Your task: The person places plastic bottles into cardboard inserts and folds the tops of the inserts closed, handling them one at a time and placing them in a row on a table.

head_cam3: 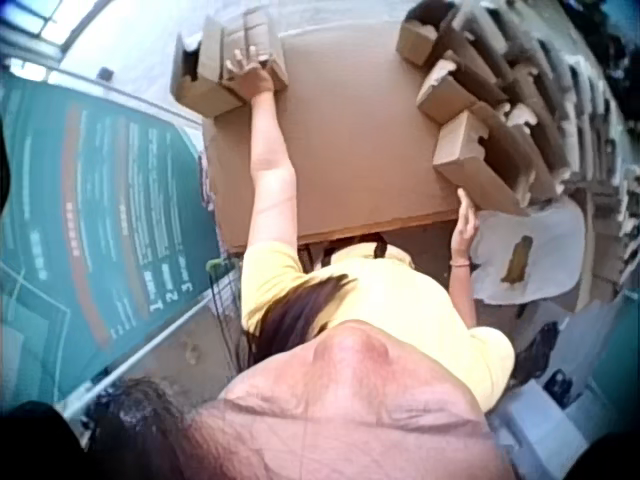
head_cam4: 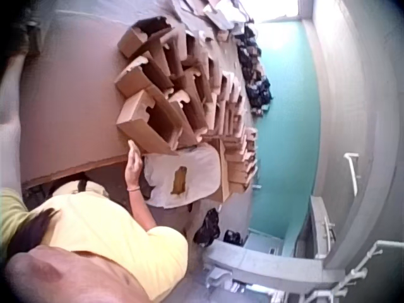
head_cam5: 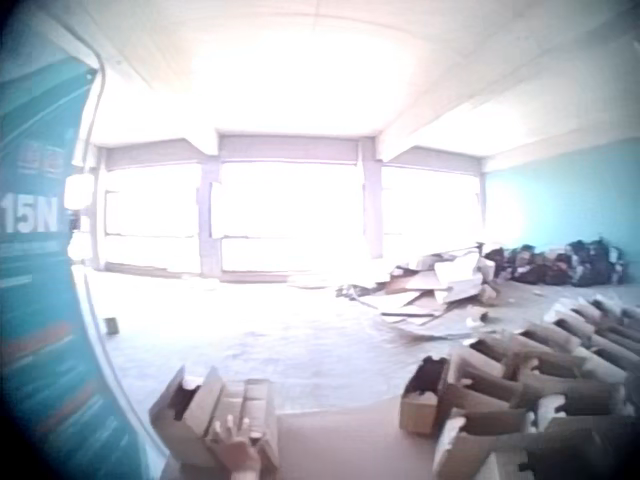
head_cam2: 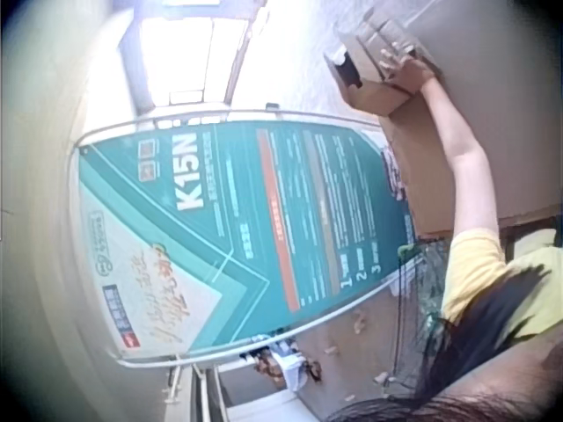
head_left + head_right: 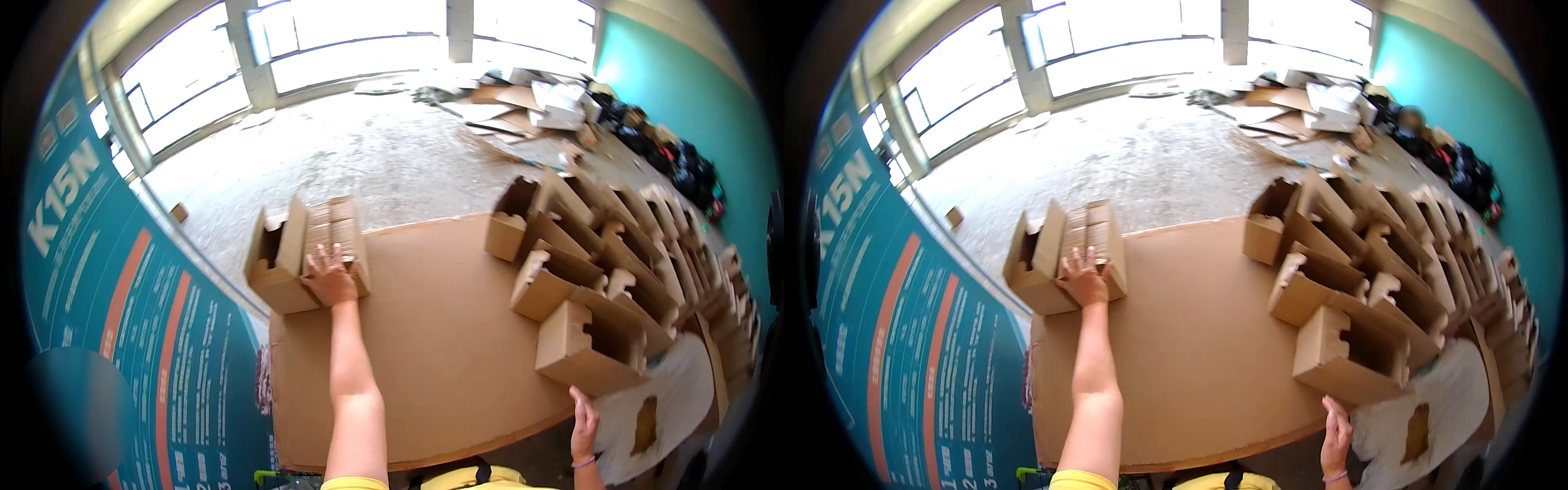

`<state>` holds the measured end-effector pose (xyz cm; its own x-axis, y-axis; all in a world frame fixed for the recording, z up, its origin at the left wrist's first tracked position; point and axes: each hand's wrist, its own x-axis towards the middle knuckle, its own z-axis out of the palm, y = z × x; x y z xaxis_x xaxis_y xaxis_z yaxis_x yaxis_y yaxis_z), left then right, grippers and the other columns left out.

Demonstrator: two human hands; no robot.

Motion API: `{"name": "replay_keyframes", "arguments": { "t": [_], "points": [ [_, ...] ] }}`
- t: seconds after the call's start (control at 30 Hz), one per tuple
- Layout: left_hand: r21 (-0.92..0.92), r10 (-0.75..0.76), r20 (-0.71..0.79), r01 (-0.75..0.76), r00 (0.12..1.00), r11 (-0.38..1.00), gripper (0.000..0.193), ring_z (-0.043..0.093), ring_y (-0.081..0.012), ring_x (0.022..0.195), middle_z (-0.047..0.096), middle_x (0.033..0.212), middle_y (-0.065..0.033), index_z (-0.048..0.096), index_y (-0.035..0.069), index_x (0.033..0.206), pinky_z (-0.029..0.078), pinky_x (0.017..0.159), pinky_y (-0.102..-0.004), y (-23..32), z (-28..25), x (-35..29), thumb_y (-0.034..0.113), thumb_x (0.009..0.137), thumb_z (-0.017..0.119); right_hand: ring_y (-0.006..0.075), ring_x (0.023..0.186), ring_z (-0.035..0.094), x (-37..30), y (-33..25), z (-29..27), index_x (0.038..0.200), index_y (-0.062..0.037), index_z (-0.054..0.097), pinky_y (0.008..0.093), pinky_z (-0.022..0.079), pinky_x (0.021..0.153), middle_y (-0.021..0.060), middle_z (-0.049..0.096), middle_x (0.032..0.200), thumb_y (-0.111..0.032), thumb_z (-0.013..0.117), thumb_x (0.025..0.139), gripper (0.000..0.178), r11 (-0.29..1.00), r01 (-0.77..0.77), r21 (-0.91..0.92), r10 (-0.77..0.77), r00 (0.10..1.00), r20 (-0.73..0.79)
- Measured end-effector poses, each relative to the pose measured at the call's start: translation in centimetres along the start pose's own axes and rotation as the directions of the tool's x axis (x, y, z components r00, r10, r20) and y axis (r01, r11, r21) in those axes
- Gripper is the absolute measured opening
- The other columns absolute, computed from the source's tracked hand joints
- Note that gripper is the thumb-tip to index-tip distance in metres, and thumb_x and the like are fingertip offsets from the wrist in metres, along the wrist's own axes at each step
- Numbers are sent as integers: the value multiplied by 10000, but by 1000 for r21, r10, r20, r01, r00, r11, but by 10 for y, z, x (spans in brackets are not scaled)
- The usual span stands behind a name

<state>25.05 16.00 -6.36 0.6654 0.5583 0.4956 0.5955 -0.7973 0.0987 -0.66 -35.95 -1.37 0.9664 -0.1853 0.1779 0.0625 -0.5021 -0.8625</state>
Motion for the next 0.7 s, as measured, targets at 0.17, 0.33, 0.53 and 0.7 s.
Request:
{"name": "replay_keyframes", "arguments": {
  "t": [0.17,0.33,0.53,0.7],
  "points": [
    [34,-3,302,-8,953,999,756,151,-361,1472,218,1610,-25,339,368,1494,211,1049,-750,-12,-7,11,705,838,505,363,1260,508,31,-49,-27,1216,3,614,431,377,1075,179,594,1287,-90,518,945,302,912,291,-288,-313,949,-29],
    [-115,141,268,-114,953,987,716,163,-369,1463,194,1605,-73,337,276,1499,259,1067,-693,-32,-35,-34,376,872,668,330,1290,463,87,-32,-61,1311,-57,541,460,357,1101,127,530,1355,-69,741,753,593,618,393,-681,-459,883,94],
    [-456,283,193,-169,940,874,424,574,-381,1154,622,1233,-221,629,21,1231,444,1006,-446,-113,-97,-138,228,865,681,337,874,647,138,5,-95,1002,-51,678,429,499,872,154,674,851,-213,825,661,406,681,350,-644,-60,902,427],
    [-573,-193,79,203,978,794,232,699,-281,847,710,974,-191,676,-44,1077,552,769,-353,-229,-156,-245,114,921,606,345,737,644,130,-17,-65,826,-70,725,419,519,689,169,647,726,-232,750,732,189,656,608,-447,-247,732,635]
  ]
}}
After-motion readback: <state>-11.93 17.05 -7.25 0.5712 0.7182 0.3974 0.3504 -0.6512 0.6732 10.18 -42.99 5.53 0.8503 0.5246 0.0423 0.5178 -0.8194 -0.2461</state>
